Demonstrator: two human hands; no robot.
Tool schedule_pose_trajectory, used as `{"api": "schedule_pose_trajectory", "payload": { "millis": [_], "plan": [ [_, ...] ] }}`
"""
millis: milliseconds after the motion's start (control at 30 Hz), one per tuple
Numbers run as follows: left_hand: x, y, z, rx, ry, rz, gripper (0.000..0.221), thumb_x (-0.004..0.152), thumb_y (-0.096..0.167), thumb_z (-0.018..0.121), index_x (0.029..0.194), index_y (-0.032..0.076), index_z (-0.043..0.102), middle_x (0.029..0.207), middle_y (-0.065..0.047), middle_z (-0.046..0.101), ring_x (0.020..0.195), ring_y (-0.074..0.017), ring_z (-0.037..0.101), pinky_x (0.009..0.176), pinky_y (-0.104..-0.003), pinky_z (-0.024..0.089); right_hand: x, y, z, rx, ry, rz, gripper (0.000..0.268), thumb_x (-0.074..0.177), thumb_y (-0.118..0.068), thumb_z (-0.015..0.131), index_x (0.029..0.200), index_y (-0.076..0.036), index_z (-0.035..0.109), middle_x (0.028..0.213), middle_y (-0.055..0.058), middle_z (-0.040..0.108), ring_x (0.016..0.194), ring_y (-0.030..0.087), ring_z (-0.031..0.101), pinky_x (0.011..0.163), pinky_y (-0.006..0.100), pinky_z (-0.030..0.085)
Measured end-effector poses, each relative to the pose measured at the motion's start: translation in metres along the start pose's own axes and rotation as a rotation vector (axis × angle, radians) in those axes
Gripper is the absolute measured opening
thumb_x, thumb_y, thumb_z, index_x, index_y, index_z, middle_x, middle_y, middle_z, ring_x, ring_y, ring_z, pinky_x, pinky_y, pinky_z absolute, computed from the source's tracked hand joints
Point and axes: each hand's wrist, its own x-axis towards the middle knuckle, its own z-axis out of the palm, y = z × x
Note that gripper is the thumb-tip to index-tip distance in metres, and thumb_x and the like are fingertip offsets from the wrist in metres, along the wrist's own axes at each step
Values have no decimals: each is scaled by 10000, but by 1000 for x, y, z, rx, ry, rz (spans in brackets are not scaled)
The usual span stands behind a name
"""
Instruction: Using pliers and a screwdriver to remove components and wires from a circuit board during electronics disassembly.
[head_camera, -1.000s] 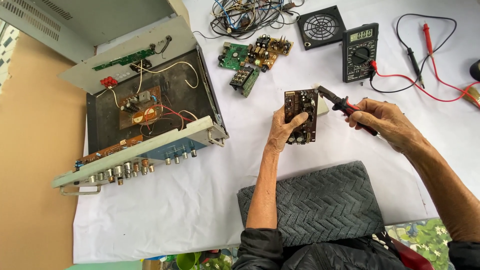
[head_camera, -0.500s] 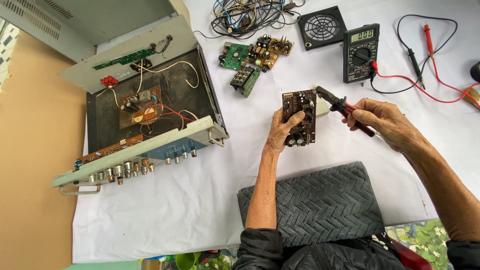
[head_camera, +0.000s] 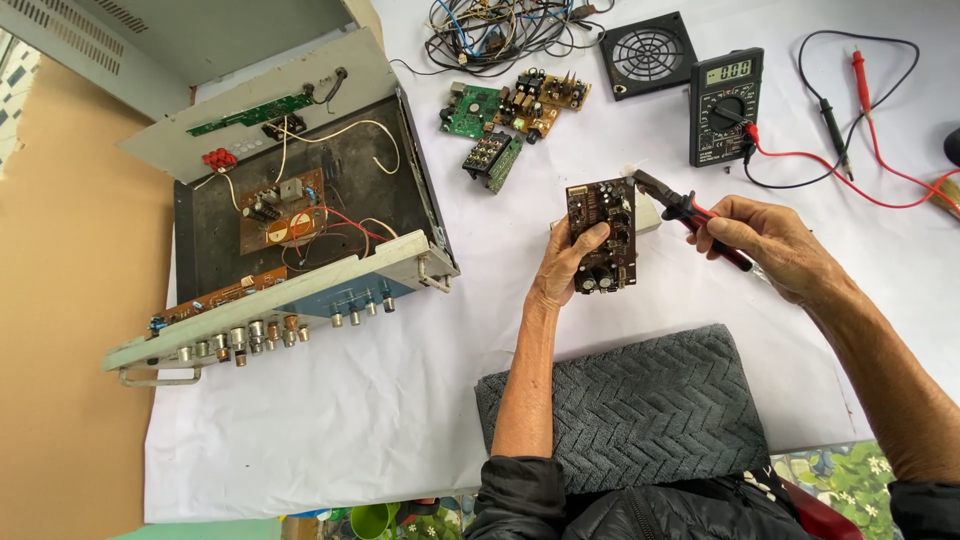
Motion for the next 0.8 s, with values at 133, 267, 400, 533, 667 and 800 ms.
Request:
{"api": "schedule_pose_trajectory", "payload": {
  "millis": [133, 267, 400, 533, 667, 800],
  "plan": [
    [-5, 10, 8, -29, 85, -82, 394, 811, 306, 810, 1139, 111, 709, 1067, -58, 723, 947, -227, 715, 788, -430, 627, 2, 3, -1, 38, -8, -7, 278, 1038, -247, 583, 933, 0, 657, 927, 144, 710, 907, 216, 654, 816, 332, 474],
    [-14, 32, 21, -72, -167, 52, 406, 964, 292, 676, 1209, -31, 665, 1066, -208, 748, 883, -346, 760, 717, -462, 646, 3, 1, 0, 24, -16, -8, 281, 1042, -249, 573, 906, -18, 659, 900, 130, 723, 1036, 235, 684, 851, 340, 462],
    [-15, 31, 22, -116, -197, 36, 437, 1000, 300, 650, 1201, -88, 641, 1099, -259, 728, 931, -379, 751, 852, -503, 635, 5, 2, 1, 8, -17, -11, 270, 1040, -235, 571, 926, -7, 659, 886, 147, 716, 954, 232, 679, 808, 334, 476],
    [-13, 27, 19, -134, -200, 30, 484, 1009, 309, 642, 1268, -98, 608, 1138, -289, 714, 896, -388, 750, 817, -514, 641, 0, -17, 7, -47, 4, 9, 242, 1034, -222, 590, 948, -9, 666, 924, 136, 718, 824, 215, 623, 815, 332, 486],
    [-10, 23, 18, -161, -221, 49, 495, 1015, 363, 650, 1294, -42, 594, 1160, -248, 711, 885, -374, 751, 756, -467, 630, 1, -19, 10, -181, 49, -4, 165, 1016, -178, 625, 938, -41, 672, 890, 87, 726, 829, 167, 614, 804, 306, 487],
    [-14, 32, 22, -130, -188, 44, 444, 1007, 352, 648, 1211, -43, 635, 1086, -205, 732, 853, -339, 756, 706, -450, 636, 2, -19, 11, -339, 80, -4, 143, 991, -217, 648, 985, -75, 667, 904, 85, 745, 880, 161, 664, 808, 316, 486]
  ]
}}
